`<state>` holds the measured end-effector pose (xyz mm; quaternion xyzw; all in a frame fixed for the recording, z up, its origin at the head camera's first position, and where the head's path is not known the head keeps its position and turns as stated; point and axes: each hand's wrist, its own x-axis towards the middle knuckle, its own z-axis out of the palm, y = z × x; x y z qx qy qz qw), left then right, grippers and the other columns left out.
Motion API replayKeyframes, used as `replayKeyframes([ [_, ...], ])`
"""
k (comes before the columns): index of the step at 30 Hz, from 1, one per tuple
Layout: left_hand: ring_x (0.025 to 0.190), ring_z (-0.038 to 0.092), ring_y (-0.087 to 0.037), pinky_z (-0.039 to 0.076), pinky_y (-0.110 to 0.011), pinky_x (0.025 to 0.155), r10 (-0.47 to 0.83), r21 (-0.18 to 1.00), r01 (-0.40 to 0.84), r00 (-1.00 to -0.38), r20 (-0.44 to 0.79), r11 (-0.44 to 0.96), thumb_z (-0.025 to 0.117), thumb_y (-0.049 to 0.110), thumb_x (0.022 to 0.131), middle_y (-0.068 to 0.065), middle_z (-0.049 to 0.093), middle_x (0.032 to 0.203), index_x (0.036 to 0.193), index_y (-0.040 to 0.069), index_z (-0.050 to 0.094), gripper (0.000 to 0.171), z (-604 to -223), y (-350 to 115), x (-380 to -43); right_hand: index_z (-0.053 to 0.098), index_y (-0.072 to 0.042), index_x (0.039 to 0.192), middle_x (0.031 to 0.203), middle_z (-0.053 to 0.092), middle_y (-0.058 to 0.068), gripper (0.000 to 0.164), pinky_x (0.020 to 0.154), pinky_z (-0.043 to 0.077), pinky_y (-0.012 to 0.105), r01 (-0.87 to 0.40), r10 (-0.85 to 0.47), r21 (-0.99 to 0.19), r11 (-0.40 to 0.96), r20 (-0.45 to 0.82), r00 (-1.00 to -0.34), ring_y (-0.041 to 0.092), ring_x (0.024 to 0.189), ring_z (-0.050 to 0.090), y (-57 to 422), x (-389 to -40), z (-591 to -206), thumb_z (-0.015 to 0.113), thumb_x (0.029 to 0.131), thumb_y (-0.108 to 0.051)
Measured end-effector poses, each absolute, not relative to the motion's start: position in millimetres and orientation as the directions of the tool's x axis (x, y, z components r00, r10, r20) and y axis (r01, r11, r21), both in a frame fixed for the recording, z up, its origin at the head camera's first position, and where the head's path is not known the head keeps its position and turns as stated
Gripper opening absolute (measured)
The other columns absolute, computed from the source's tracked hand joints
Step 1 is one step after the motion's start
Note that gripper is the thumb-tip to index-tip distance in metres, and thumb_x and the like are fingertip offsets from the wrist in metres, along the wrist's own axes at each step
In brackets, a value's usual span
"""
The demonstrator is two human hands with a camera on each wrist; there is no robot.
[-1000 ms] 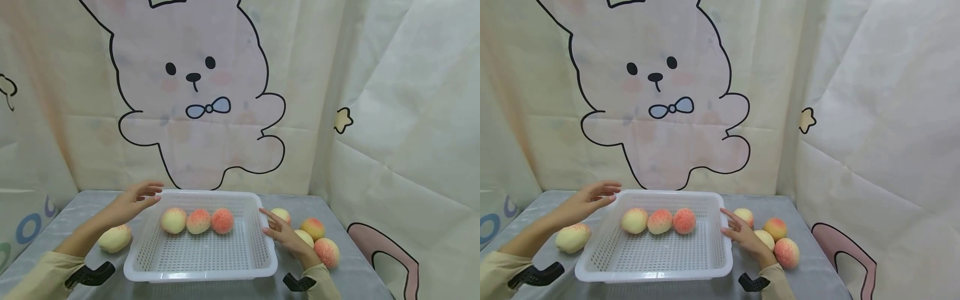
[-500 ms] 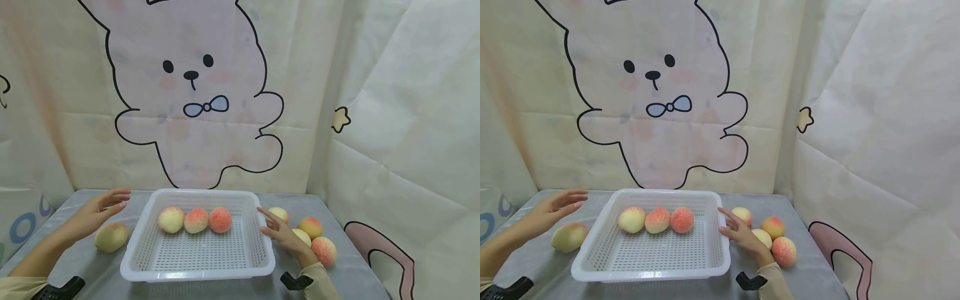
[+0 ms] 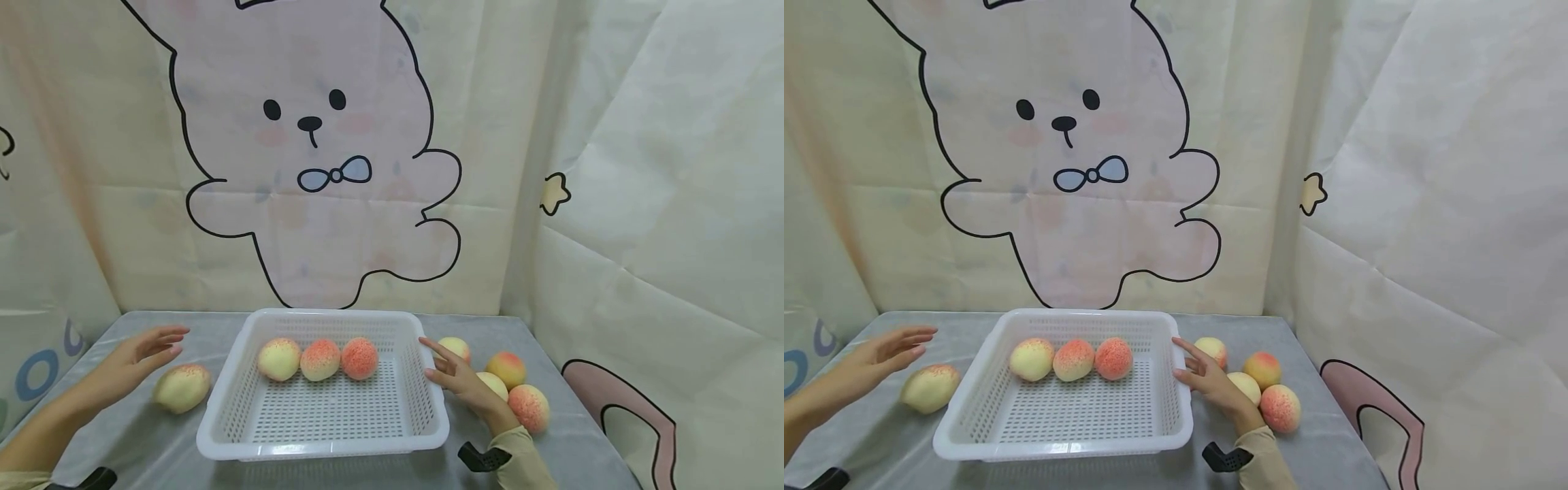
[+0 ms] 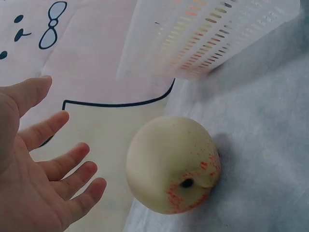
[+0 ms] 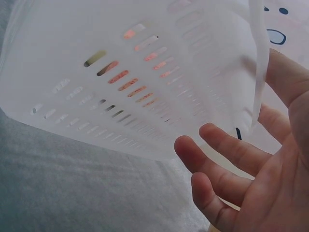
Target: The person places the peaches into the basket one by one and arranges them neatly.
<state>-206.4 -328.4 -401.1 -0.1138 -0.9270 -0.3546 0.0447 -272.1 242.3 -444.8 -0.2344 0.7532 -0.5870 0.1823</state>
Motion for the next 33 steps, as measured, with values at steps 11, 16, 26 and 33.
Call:
replayKeyframes([
  [11, 0.105, 0.031, 0.030, 0.047, -0.028, 0.080, 0.216, 0.693, 0.226, -0.971, 0.103, 0.684, 0.046, 0.032, 0.102, 0.043, 0.034, 0.122, 0.149, 0.022, 0.034, 0.049, -422, -347, -208, 0.018, -0.027, 0.155, 0.149, 0.044, 0.022, 0.065, 0.089, 0.055, 0.034, -0.133, -0.578, -0.975, 0.176, 0.008, -0.816, 0.018, 0.110, 0.065, 242, -273, -447, 0.053, 0.100, -0.022],
  [16, 0.102, 0.025, 0.031, 0.047, -0.056, 0.087, 0.219, 0.712, 0.197, -0.974, 0.062, 0.674, 0.051, 0.033, 0.100, 0.034, 0.035, 0.130, 0.150, 0.022, 0.031, 0.055, -432, -352, -209, 0.017, -0.026, 0.155, 0.148, 0.044, 0.022, 0.066, 0.089, 0.055, 0.035, -0.132, -0.582, -0.975, 0.176, 0.005, -0.813, 0.017, 0.110, 0.064, 242, -273, -446, 0.053, 0.100, -0.022],
  [26, 0.105, 0.029, 0.032, 0.049, -0.023, 0.080, 0.308, 0.833, 0.094, -0.947, -0.094, 0.546, 0.045, 0.028, 0.102, 0.028, 0.036, 0.136, 0.155, 0.021, 0.018, 0.060, -445, -361, -215, 0.018, -0.027, 0.155, 0.148, 0.045, 0.021, 0.065, 0.091, 0.054, 0.035, -0.142, -0.581, -0.972, 0.188, 0.006, -0.814, 0.019, 0.111, 0.064, 243, -273, -445, 0.052, 0.100, -0.023],
  [33, 0.103, 0.032, 0.030, 0.049, -0.022, 0.082, 0.364, 0.863, 0.013, -0.910, -0.199, 0.504, 0.048, 0.028, 0.101, -0.029, 0.011, 0.159, 0.157, 0.018, 0.008, 0.069, -447, -360, -217, 0.017, -0.028, 0.155, 0.149, 0.044, 0.019, 0.064, 0.094, 0.052, 0.036, -0.134, -0.582, -0.971, 0.198, -0.006, -0.813, 0.019, 0.113, 0.063, 243, -274, -446, 0.051, 0.101, -0.023],
])
